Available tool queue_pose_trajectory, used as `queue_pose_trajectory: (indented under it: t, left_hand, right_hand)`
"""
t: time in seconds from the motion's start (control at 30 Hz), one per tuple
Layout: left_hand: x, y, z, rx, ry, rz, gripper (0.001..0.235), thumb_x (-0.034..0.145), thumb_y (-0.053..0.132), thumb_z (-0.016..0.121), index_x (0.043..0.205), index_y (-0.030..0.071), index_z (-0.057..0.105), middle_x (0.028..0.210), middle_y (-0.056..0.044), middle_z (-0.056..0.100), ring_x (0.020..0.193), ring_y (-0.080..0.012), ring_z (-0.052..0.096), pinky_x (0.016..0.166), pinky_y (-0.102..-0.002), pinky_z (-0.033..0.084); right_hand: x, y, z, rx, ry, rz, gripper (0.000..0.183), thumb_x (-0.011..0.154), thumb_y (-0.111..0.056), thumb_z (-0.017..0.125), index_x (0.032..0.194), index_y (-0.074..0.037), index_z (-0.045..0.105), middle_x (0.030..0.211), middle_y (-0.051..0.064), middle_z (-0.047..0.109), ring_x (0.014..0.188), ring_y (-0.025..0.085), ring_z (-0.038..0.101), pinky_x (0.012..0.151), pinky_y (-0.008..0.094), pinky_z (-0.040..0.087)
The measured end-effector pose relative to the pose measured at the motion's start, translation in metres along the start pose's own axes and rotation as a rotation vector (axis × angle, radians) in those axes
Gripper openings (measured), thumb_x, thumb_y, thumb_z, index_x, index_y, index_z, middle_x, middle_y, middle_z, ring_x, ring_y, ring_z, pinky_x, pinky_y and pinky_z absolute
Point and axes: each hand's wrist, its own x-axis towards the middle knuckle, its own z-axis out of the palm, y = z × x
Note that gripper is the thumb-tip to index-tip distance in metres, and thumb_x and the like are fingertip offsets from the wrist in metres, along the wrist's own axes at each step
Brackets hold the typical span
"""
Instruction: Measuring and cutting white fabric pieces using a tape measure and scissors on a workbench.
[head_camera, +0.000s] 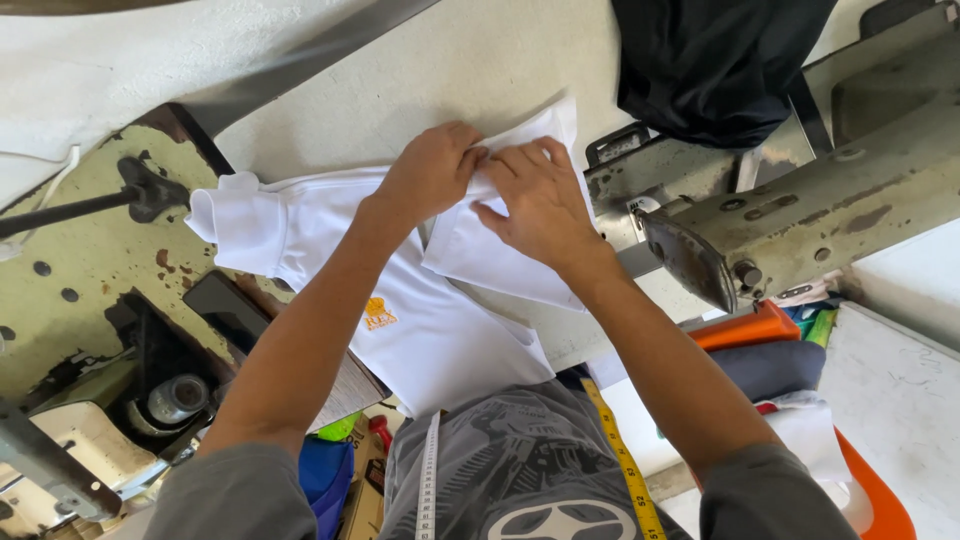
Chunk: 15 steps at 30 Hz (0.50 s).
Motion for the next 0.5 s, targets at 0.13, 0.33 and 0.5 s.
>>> queue_pose_trajectory:
  t: [0.13, 0.33, 0.5]
  left_hand:
    - [-0.008, 0.015, -0.011, -0.084, 0.030, -0.068, 0.019, 0.101, 0.013, 0.061, 0.112, 0.002, 0.072, 0.091, -0.018, 0.072, 0.087, -0.0402, 0.073, 0.078, -0.048, 0.059]
    - [-0.015, 0.005, 0.004, -0.497, 0.245, -0.147, 0.034, 0.096, 0.012, 0.076, 0.129, 0.011, 0.068, 0.098, -0.010, 0.073, 0.091, -0.0237, 0.071, 0.081, -0.037, 0.059]
    - [-0.015, 0.002, 0.002, -0.636, 0.276, -0.139, 0.023, 0.100, 0.006, 0.070, 0.122, 0.008, 0.065, 0.098, -0.013, 0.075, 0.089, -0.0216, 0.069, 0.084, -0.036, 0.057]
  right_hand:
    - [0.003, 0.000, -0.013, 0.102, -0.033, -0.021, 0.014, 0.088, -0.015, 0.079, 0.100, -0.014, 0.072, 0.090, 0.000, 0.067, 0.087, 0.023, 0.069, 0.087, 0.037, 0.049]
    - [0.020, 0.004, -0.040, 0.274, -0.242, 0.183, 0.007, 0.098, -0.012, 0.068, 0.104, -0.013, 0.072, 0.080, 0.009, 0.071, 0.074, 0.035, 0.071, 0.071, 0.044, 0.054]
    - [0.041, 0.003, -0.049, 0.357, -0.294, 0.232, 0.014, 0.095, -0.009, 0.075, 0.108, -0.006, 0.073, 0.085, 0.013, 0.074, 0.077, 0.036, 0.073, 0.071, 0.045, 0.055]
